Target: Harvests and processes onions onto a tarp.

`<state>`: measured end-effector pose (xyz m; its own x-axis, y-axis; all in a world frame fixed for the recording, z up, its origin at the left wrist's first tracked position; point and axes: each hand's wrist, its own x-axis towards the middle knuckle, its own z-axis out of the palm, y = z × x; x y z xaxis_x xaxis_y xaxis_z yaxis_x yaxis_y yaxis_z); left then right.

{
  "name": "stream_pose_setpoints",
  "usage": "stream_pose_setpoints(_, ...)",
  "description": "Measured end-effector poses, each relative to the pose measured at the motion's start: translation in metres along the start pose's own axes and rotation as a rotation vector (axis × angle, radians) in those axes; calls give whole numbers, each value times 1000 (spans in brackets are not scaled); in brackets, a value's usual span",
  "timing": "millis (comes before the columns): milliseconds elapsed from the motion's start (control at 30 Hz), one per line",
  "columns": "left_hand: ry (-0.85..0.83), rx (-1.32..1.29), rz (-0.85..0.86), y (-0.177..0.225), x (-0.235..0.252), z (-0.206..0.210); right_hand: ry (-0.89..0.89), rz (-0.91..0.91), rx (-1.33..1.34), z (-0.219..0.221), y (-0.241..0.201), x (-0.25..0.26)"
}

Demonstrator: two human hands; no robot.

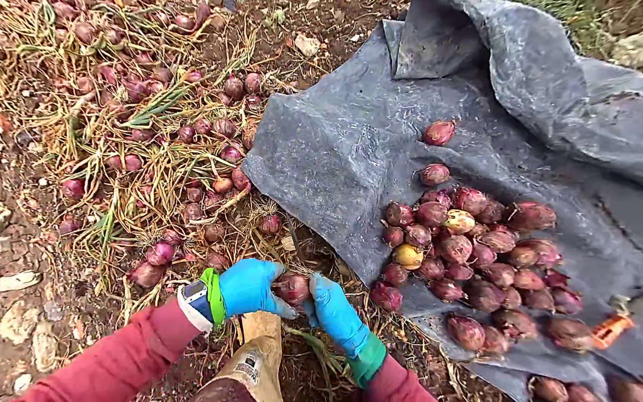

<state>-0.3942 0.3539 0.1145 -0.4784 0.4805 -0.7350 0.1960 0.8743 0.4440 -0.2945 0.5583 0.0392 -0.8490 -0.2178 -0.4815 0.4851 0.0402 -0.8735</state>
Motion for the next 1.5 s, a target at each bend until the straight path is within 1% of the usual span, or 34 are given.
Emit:
stream_pose_setpoints(33,41,72,-63,-12,7,-5,-41,34,1,-4,1,4)
stream_pose_setpoints(67,114,91,-150,-27,15,-7,-61,37,45,-8,4,4)
stream_pose_setpoints(133,316,-20,-317,-51,26,-14,-9,45,133,-11,10,4)
stream_pose_setpoints(167,390,-96,-347,-51,25,-18,12,85,126,-11,14,5)
stream_pose_setpoints(200,400,-128,-332,-41,20,-18,-17,144,81,-11,20,5)
stream_pose_setpoints(233,339,-100,-276,-26,14,-14,-95,194,2,-12,25,4)
stream_pose_setpoints(267,215,-34,-191,-6,10,-9,-171,211,-79,-13,25,5)
stream_pose_setpoints(300,61,39,-88,14,10,-4,-204,193,-129,-14,21,4)
stream_pose_setpoints(333,-59,94,9,31,11,1,-193,151,-150,-15,15,0)
stream_pose_setpoints(367,-79,102,55,39,13,4,-132,98,-131,-18,10,-4)
stream_pose_setpoints(400,9,72,43,37,16,4,-25,36,-70,-23,8,-10)
stream_pose_setpoints(467,335,-59,-111,10,27,5,222,-39,118,-36,10,-23)
stream_pose_setpoints(533,627,-227,-285,-25,45,8,410,-44,246,-53,11,-29)
stream_pose_setpoints(567,697,-274,-365,-39,58,15,452,-25,268,-58,12,-34)
stream_pose_setpoints(600,707,-322,-427,-47,73,21,459,-12,278,-61,13,-38)
stream_pose_setpoints(667,630,-394,-517,-45,106,29,415,8,262,-56,20,-46)
stream_pose_setpoints(733,597,-384,-557,-37,130,32,345,36,233,-44,30,-53)
stream_pose_setpoints(800,619,-372,-556,-39,140,22,308,90,242,-31,43,-58)
stream_pose_setpoints(867,663,-400,-542,-42,136,12,292,149,322,-22,55,-64)
stream_pose_setpoints(900,715,-413,-515,-43,131,6,282,178,369,-19,58,-64)
stream_pose_setpoints(967,798,-443,-389,-37,107,-3,249,233,445,-14,62,-59)
stream_pose_setpoints(1000,805,-464,-297,-27,88,-5,217,253,468,-11,63,-56)
stream_pose_setpoints(1067,743,-448,-128,-6,52,-8,137,221,469,-6,58,-47)
stream_pose_setpoints(1100,684,-418,-55,3,39,-7,84,149,456,-4,52,-43)
stream_pose_setpoints(1167,498,-396,56,16,19,-3,7,18,401,-3,33,-34)
stream_pose_setpoints(1267,206,-450,138,22,5,7,22,-48,291,-7,2,-25)
stream_pose_setpoints(1367,11,-556,190,16,0,10,28,-97,168,-13,-9,-20)
stream_pose_setpoints(1433,-48,-505,212,13,2,1,27,-107,45,-13,-10,-16)
stream_pose_setpoints(1467,-32,-393,196,11,3,-5,21,-83,-15,-11,-10,-13)
stream_pose_setpoints(1500,16,-183,140,11,6,-11,2,-25,-57,-11,-10,-8)
